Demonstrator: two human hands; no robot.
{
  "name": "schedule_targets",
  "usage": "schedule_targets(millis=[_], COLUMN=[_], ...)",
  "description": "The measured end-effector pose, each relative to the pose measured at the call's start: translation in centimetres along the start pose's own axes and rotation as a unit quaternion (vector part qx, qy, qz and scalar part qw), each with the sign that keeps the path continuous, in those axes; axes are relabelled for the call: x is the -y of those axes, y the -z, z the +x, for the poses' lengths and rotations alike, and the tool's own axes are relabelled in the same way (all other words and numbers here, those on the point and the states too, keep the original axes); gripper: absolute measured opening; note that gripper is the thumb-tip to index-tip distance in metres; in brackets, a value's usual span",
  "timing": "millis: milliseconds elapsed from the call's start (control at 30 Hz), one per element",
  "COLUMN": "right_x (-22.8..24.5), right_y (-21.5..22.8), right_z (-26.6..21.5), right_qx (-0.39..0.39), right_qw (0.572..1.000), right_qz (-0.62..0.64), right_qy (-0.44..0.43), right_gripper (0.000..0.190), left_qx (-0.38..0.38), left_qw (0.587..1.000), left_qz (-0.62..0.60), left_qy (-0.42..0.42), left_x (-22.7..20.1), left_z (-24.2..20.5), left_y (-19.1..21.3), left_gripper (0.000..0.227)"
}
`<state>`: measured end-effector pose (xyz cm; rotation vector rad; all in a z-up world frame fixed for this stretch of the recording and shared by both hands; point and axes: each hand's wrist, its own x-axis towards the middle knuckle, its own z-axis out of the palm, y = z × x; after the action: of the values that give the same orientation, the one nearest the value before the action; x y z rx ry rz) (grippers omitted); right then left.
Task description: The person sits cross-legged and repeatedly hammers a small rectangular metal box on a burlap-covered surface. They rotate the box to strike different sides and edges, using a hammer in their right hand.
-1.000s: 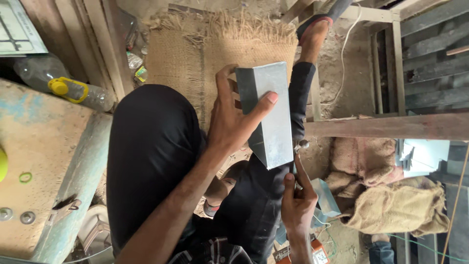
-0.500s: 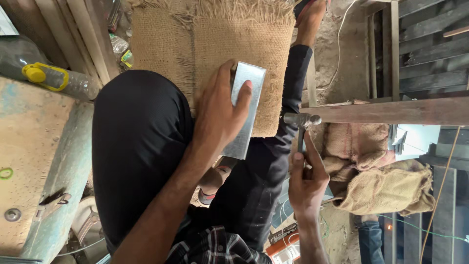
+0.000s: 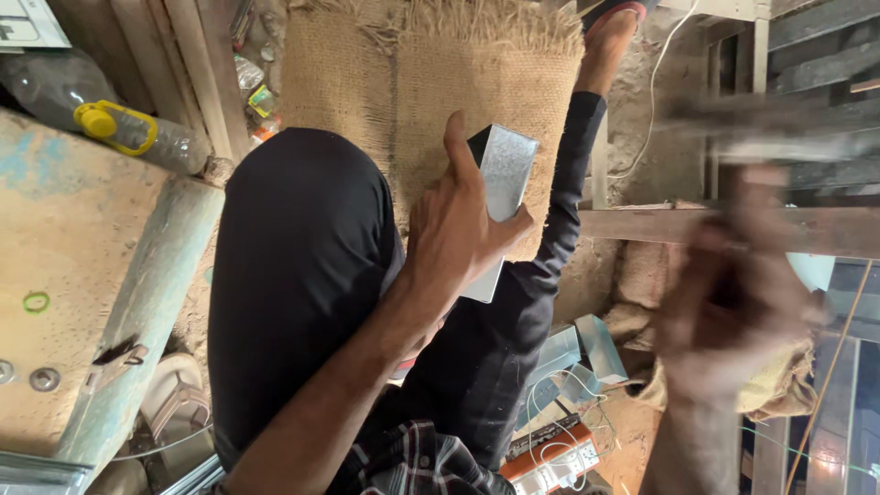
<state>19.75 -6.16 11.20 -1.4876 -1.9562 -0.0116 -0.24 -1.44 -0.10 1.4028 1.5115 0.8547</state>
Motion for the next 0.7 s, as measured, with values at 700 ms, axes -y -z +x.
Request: schedule_targets(millis=[700], right_x=[1.0], right_y=[-2.5], right_z=[-1.2], right_qx=[-0.08], right_qw=[0.994], right_qz=[0.051], right_qy=[0.048], right_gripper=[0.033], left_qx=[-0.001], left_qw=[1.0], left_qz=[0.02], left_qy=[-0.015], left_x=[0.7], left_z=[-0.5], left_y=[0.2], left_gripper=[0.13])
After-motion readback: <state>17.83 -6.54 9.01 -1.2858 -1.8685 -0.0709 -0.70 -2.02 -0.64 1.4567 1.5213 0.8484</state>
